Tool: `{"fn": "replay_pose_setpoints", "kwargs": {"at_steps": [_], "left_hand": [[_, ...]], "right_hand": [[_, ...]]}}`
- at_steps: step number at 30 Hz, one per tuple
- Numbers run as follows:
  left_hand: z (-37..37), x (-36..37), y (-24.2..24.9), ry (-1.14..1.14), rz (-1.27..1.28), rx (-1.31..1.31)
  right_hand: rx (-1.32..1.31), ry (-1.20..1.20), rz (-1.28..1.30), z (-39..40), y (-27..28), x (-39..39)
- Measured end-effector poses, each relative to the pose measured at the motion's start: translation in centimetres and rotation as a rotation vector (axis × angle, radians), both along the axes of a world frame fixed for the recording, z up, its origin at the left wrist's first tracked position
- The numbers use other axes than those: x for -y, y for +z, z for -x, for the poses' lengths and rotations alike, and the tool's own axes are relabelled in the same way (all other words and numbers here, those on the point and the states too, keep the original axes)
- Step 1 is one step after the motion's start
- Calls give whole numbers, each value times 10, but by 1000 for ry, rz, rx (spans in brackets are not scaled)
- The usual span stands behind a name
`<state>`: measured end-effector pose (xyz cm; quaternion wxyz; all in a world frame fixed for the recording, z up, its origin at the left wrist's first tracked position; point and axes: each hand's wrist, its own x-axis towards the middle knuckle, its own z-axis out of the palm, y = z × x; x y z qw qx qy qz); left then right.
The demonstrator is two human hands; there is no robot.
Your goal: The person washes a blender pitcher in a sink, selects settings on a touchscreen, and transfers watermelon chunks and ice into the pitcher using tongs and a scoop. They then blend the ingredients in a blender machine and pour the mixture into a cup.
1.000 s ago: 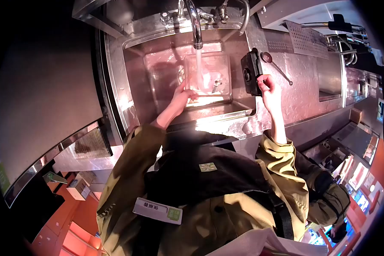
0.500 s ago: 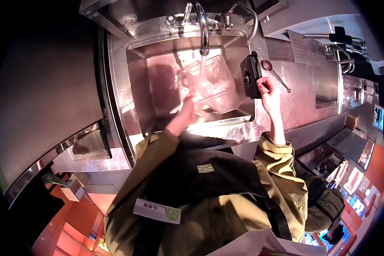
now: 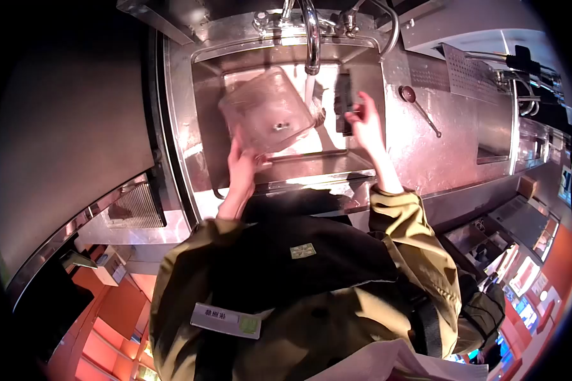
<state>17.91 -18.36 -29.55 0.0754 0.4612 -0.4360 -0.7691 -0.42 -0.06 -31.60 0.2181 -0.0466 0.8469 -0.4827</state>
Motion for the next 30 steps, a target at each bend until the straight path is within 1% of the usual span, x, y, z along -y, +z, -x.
{"fn": "replay_pose_setpoints", "kwargs": {"at_steps": [1, 2, 3, 4, 5, 7, 8, 9, 10, 11, 12, 14, 15, 17, 18, 19, 20, 21, 22, 23, 24, 25, 26, 27, 29, 30], "left_hand": [[-11, 5, 18, 22, 50, 14], [-23, 12, 30, 33, 61, 6], [-29, 15, 44, 92, 99, -36], [-44, 21, 51, 83, 128, -70], [-56, 29, 55, 47, 149, -71], [-64, 38, 74, 83, 209, -89], [-67, 40, 77, 114, 176, -108], [-69, 42, 78, 147, 142, -130], [-69, 43, 79, 182, 105, -150], [-68, 44, 78, 181, 103, -154], [-64, 46, 76, 176, 100, -161], [-50, 43, 75, 147, 117, -184], [-45, 44, 71, 96, 105, -128], [-31, 43, 64, 94, 77, -110], [-21, 41, 63, 91, 70, -89], [-16, 41, 58, 14, 86, -46], [-14, 41, 38, -19, 129, 1], [-10, 40, 20, -53, 171, 53], [0, 38, 20, -174, 185, 32], [9, 35, 13, -251, 182, 58], [15, 33, 1, -324, 180, 87], [22, 30, -10, -396, 180, 115], [30, 23, -18, -428, 218, 79], [35, 17, -29, -464, 261, 57], [49, 5, -53, -525, 349, 1], [53, 3, -62, -514, 275, 21]], "right_hand": [[40, -4, -22, -6, -39, 12], [170, -17, 54, -16, -58, 29], [268, -156, 200, -27, -82, 48], [426, -142, 226, -34, -43, 67], [599, -251, 324, -35, -77, 69], [704, -450, 418, -43, -47, 72], [849, -523, 552, -41, -74, 54], [990, -591, 686, -38, -69, 47], [1099, -636, 677, -40, -64, 37], [1105, -606, 618, -41, -63, 37], [1041, -531, 499, -41, -60, 48], [803, -338, 195, -37, -56, 73], [620, -231, 32, -37, -59, 78], [96, -15, -300, -39, -56, 73], [-26, 42, -278, -39, -51, 62], [-116, 53, -316, -37, -30, 51], [-242, 95, -412, -30, -16, 27], [-172, -114, -329, -27, 10, 5], [-268, -184, -359, -21, 18, -30], [-318, -231, -294, -13, 20, -70], [-366, -273, -228, -4, 11, -115], [-218, -394, -127, 1, 1, -151], [-81, -532, -26, 5, -3, -182], [-150, -521, 2, 7, -10, -208], [-115, -548, 5, 21, -48, -262], [-216, -450, -417, 24, -29, -259]]}}
